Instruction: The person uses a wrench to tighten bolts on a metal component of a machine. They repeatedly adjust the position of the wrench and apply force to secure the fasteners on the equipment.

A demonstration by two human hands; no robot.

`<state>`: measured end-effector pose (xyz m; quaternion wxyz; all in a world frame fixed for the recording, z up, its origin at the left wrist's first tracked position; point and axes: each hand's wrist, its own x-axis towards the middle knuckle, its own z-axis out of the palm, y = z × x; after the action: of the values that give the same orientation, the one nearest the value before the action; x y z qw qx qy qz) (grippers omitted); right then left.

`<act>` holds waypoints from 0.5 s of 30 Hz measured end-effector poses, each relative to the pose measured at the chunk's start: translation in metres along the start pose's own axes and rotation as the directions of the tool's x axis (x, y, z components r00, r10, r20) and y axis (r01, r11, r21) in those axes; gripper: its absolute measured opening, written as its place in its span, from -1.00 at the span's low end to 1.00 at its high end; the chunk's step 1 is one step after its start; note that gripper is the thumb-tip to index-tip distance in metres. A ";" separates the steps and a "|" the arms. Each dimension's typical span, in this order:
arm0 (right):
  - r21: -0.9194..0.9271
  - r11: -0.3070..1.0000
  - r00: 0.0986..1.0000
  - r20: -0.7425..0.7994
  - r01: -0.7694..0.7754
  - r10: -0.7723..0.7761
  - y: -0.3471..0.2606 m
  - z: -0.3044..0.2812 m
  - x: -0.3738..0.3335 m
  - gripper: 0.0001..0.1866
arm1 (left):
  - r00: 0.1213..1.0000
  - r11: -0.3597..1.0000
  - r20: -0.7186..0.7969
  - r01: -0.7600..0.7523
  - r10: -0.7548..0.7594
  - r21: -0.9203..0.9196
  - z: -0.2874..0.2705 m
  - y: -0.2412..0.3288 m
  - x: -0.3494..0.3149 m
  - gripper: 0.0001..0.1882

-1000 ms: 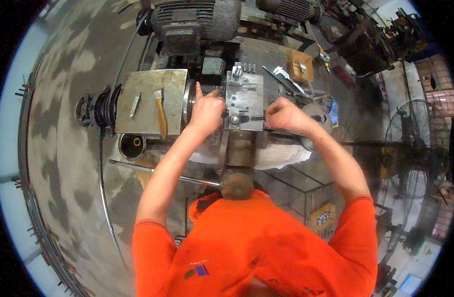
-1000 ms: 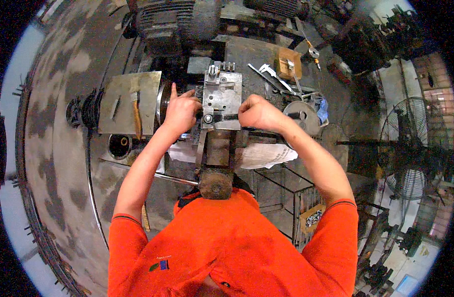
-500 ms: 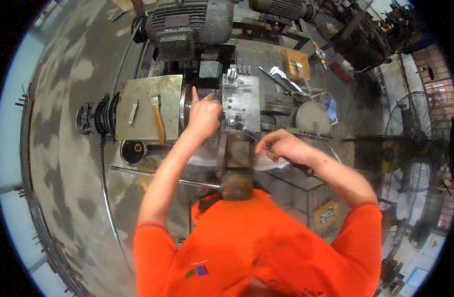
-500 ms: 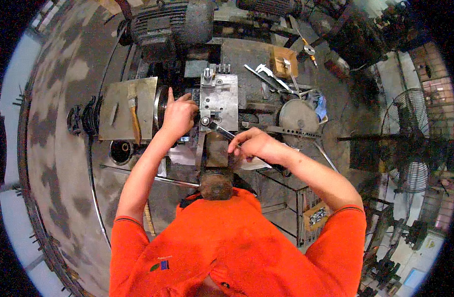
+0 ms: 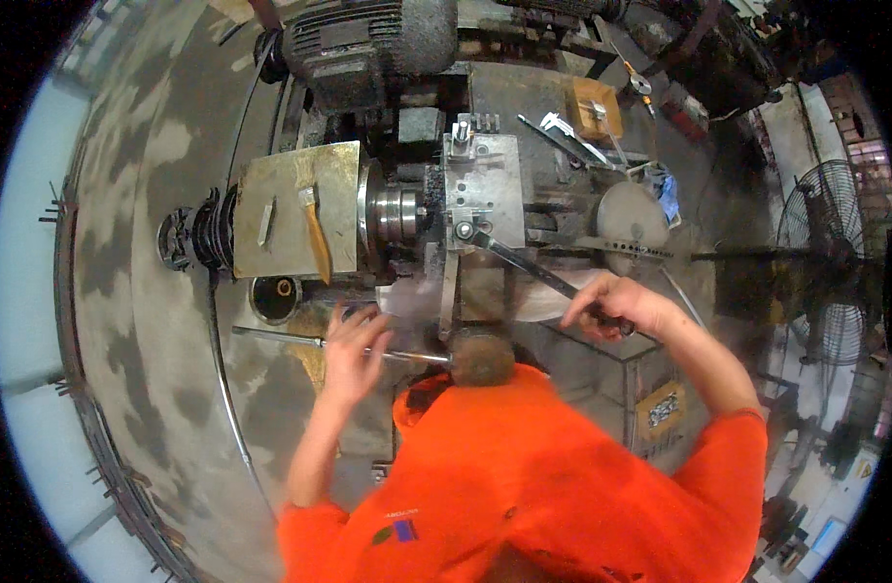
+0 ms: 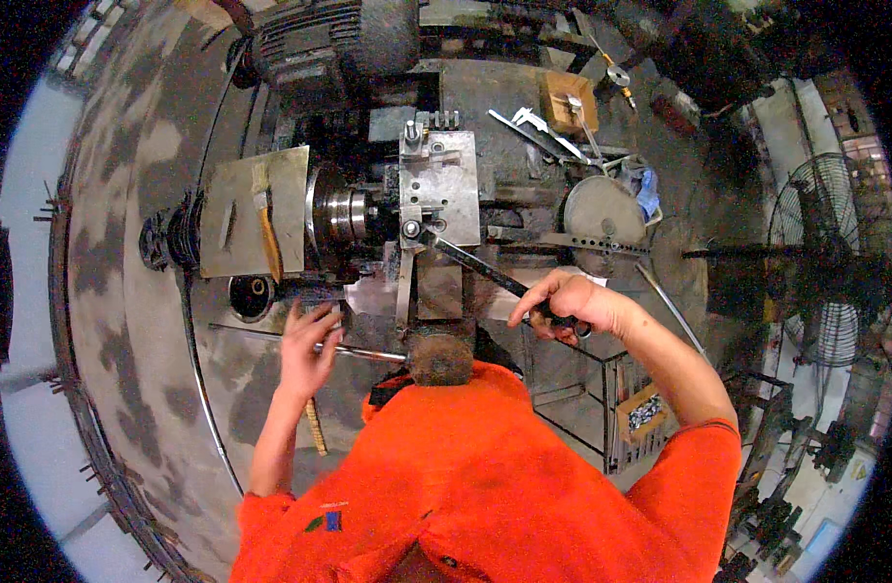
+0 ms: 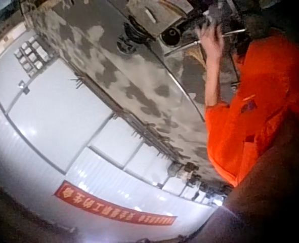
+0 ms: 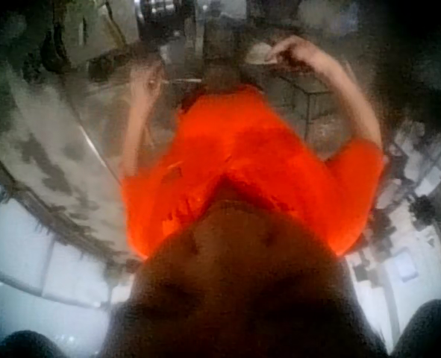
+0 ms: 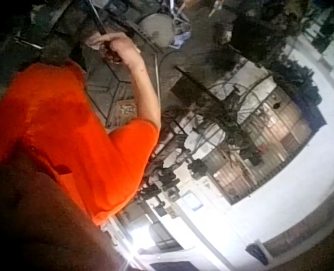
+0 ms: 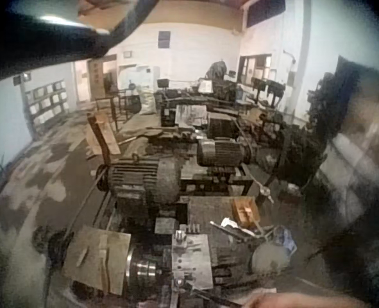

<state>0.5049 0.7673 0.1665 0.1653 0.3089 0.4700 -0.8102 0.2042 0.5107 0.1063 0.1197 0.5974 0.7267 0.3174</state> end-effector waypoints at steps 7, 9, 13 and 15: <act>0.050 0.999 0.984 -0.181 -0.001 0.010 0.028 0.042 0.005 -0.48 | 0.820 0.874 -0.312 0.478 -0.479 -0.086 -0.019 -0.088 -0.101 -0.77; 0.067 0.998 0.991 -0.131 -0.001 0.010 0.019 0.041 0.001 -0.49 | 0.656 0.736 -0.339 0.635 -0.675 -0.236 -0.018 -0.105 -0.117 -0.78; 0.025 0.999 0.997 -0.077 0.028 -0.026 -0.006 0.031 -0.011 -0.51 | 0.380 0.384 -0.181 0.570 -0.907 -0.726 -0.013 -0.131 -0.123 -0.71; -0.030 0.999 0.999 -0.045 0.027 -0.029 -0.005 0.019 -0.017 -0.54 | 0.368 0.297 -0.083 0.574 -0.926 -0.763 -0.009 -0.142 -0.115 -0.73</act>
<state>0.5082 0.7529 0.1882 0.1478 0.3180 0.4897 -0.7983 0.1164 0.3874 0.0035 0.2487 -0.0296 0.7748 0.5805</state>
